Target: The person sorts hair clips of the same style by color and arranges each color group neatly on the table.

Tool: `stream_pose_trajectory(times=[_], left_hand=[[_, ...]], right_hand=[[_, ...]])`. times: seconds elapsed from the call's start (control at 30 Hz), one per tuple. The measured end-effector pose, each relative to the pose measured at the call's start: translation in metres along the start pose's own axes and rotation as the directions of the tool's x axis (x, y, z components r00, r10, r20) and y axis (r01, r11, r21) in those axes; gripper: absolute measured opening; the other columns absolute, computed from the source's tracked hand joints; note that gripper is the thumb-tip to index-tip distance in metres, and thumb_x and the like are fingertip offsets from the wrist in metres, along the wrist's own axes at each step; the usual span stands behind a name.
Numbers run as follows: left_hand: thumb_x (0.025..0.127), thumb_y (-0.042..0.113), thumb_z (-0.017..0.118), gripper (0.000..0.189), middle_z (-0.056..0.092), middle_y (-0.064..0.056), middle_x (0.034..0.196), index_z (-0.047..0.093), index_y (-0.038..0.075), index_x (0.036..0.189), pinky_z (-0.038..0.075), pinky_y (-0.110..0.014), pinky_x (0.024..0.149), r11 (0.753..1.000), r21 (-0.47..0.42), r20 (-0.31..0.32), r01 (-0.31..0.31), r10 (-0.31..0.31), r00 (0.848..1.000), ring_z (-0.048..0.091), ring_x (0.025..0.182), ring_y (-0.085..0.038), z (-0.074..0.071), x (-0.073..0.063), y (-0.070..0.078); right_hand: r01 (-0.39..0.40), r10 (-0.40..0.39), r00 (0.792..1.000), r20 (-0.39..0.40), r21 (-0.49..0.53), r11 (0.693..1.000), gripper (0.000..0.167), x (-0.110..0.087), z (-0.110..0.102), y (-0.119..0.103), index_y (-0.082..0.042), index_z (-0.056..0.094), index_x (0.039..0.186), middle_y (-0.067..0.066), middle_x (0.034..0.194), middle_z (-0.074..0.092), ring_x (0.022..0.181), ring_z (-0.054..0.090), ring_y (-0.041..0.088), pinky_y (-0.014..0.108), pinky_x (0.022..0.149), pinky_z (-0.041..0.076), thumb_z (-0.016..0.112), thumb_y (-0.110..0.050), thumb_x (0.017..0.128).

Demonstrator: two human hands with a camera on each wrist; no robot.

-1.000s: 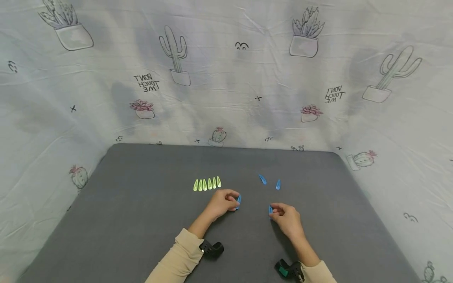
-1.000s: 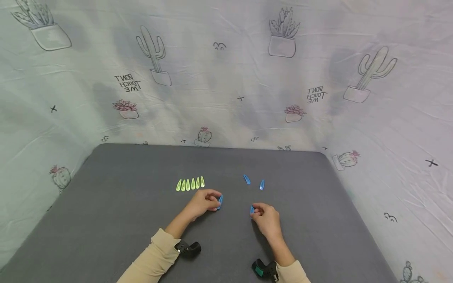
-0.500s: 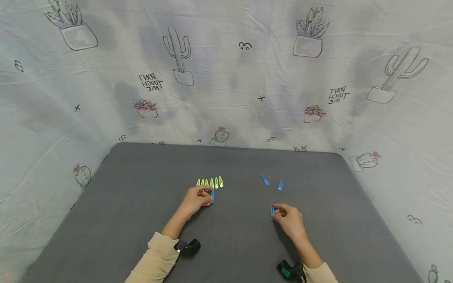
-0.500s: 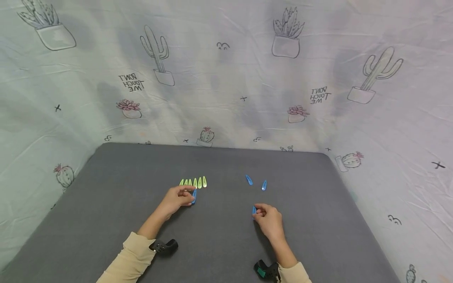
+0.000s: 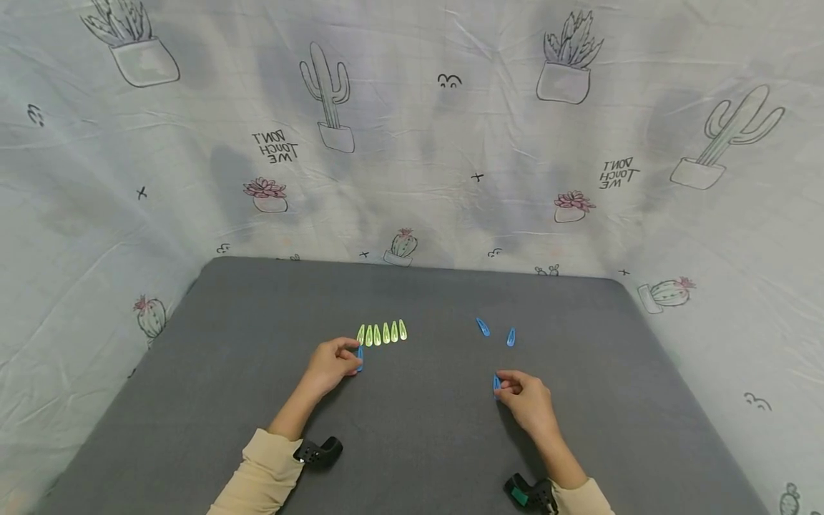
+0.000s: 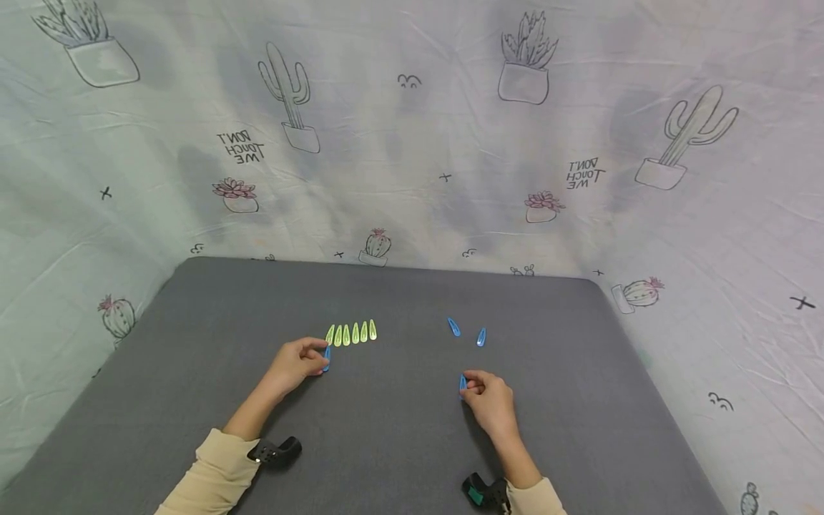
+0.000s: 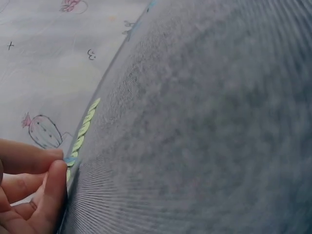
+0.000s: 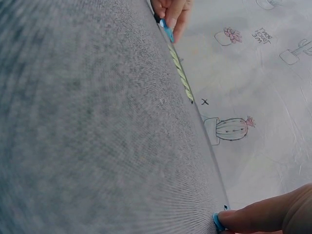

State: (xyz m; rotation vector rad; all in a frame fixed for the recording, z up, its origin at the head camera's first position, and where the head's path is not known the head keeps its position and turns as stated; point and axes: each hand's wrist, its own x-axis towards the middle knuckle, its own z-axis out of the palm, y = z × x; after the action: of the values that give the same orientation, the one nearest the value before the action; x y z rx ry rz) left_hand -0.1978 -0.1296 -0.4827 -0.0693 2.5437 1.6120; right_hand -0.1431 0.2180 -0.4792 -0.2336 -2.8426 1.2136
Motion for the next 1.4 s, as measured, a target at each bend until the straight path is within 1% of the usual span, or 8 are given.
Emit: stream_pose_trajectory(times=[0.1, 0.2, 0.33, 0.5, 0.67, 0.8, 0.93, 1.4], left_hand=[[0.082, 0.003, 0.07, 0.035, 0.068, -0.006, 0.075, 0.064, -0.003, 0.115, 0.05, -0.029, 0.061, 0.991, 0.129, -0.025, -0.034, 0.037, 0.999, 0.062, 0.061, -0.012, 0.0, -0.003, 0.001], [0.08, 0.005, 0.072, 0.032, 0.067, -0.004, 0.073, 0.066, -0.002, 0.11, 0.047, -0.03, 0.059, 0.963, 0.258, -0.062, -0.078, 0.097, 0.993, 0.06, 0.061, -0.013, 0.002, -0.007, 0.003], [0.079, 0.005, 0.072, 0.028, 0.064, -0.004, 0.072, 0.068, -0.002, 0.106, 0.044, -0.03, 0.058, 0.934, 0.347, -0.105, -0.089, 0.133, 0.986, 0.056, 0.063, -0.013, 0.005, -0.01, 0.006], [0.08, 0.007, 0.072, 0.027, 0.061, -0.001, 0.071, 0.069, 0.001, 0.105, 0.044, -0.03, 0.059, 0.93, 0.35, -0.103, -0.112, 0.157, 0.982, 0.054, 0.063, -0.012, 0.004, -0.01, 0.0], [0.082, 0.011, 0.072, 0.024, 0.06, 0.002, 0.073, 0.07, 0.006, 0.106, 0.043, -0.028, 0.059, 0.928, 0.314, -0.013, -0.199, 0.214, 0.977, 0.052, 0.063, -0.009, -0.004, -0.006, -0.014], [0.082, 0.012, 0.073, 0.024, 0.057, 0.004, 0.071, 0.072, 0.01, 0.106, 0.039, -0.024, 0.056, 0.916, 0.282, 0.069, -0.283, 0.275, 0.959, 0.046, 0.059, -0.007, -0.01, 0.001, -0.025], [0.082, 0.013, 0.073, 0.024, 0.056, 0.005, 0.07, 0.073, 0.01, 0.106, 0.038, -0.023, 0.055, 0.91, 0.251, 0.109, -0.331, 0.313, 0.943, 0.043, 0.057, -0.005, -0.012, 0.006, -0.031], [0.082, 0.014, 0.073, 0.023, 0.054, 0.004, 0.072, 0.073, 0.011, 0.105, 0.036, -0.022, 0.055, 0.916, 0.217, 0.098, -0.337, 0.323, 0.941, 0.041, 0.058, -0.006, -0.012, 0.005, -0.033]], right_hand=[[0.002, -0.002, 1.0, 0.005, 0.003, 1.0, 0.028, -0.001, 0.0, 0.0, -0.001, 0.07, 0.106, 0.003, 0.081, 0.064, 0.066, 0.053, 0.009, 0.021, 0.055, 0.04, 0.071, -0.005, 0.079], [-0.004, 0.004, 1.0, 0.015, 0.01, 1.0, 0.029, -0.001, 0.0, 0.0, 0.0, 0.07, 0.107, 0.003, 0.081, 0.064, 0.067, 0.053, 0.01, 0.022, 0.055, 0.04, 0.071, -0.005, 0.079], [-0.003, 0.003, 1.0, 0.016, 0.012, 1.0, 0.029, -0.002, 0.0, 0.002, 0.0, 0.07, 0.107, 0.003, 0.081, 0.064, 0.068, 0.054, 0.01, 0.021, 0.055, 0.04, 0.071, -0.004, 0.078], [0.008, -0.008, 1.0, 0.011, 0.004, 1.0, 0.029, -0.001, 0.001, 0.003, -0.001, 0.07, 0.108, 0.003, 0.081, 0.064, 0.068, 0.054, 0.01, 0.022, 0.055, 0.04, 0.071, -0.005, 0.079], [0.005, -0.006, 1.0, 0.01, 0.002, 1.0, 0.03, -0.002, 0.001, 0.003, -0.001, 0.07, 0.108, 0.003, 0.082, 0.064, 0.068, 0.053, 0.01, 0.022, 0.054, 0.04, 0.071, -0.005, 0.079], [0.003, -0.003, 1.0, 0.016, 0.012, 1.0, 0.03, -0.002, 0.002, 0.005, -0.001, 0.069, 0.109, 0.003, 0.083, 0.064, 0.068, 0.053, 0.01, 0.022, 0.054, 0.04, 0.071, -0.004, 0.079], [0.011, -0.012, 0.999, 0.03, 0.025, 1.0, 0.031, 0.0, 0.002, 0.006, -0.001, 0.069, 0.11, 0.003, 0.084, 0.064, 0.069, 0.053, 0.01, 0.022, 0.055, 0.041, 0.071, -0.003, 0.079], [0.004, -0.007, 0.995, 0.104, 0.028, 1.0, 0.029, 0.007, 0.0, -0.007, -0.001, 0.071, 0.106, 0.004, 0.08, 0.064, 0.066, 0.053, 0.011, 0.024, 0.055, 0.041, 0.061, 0.003, 0.079]])
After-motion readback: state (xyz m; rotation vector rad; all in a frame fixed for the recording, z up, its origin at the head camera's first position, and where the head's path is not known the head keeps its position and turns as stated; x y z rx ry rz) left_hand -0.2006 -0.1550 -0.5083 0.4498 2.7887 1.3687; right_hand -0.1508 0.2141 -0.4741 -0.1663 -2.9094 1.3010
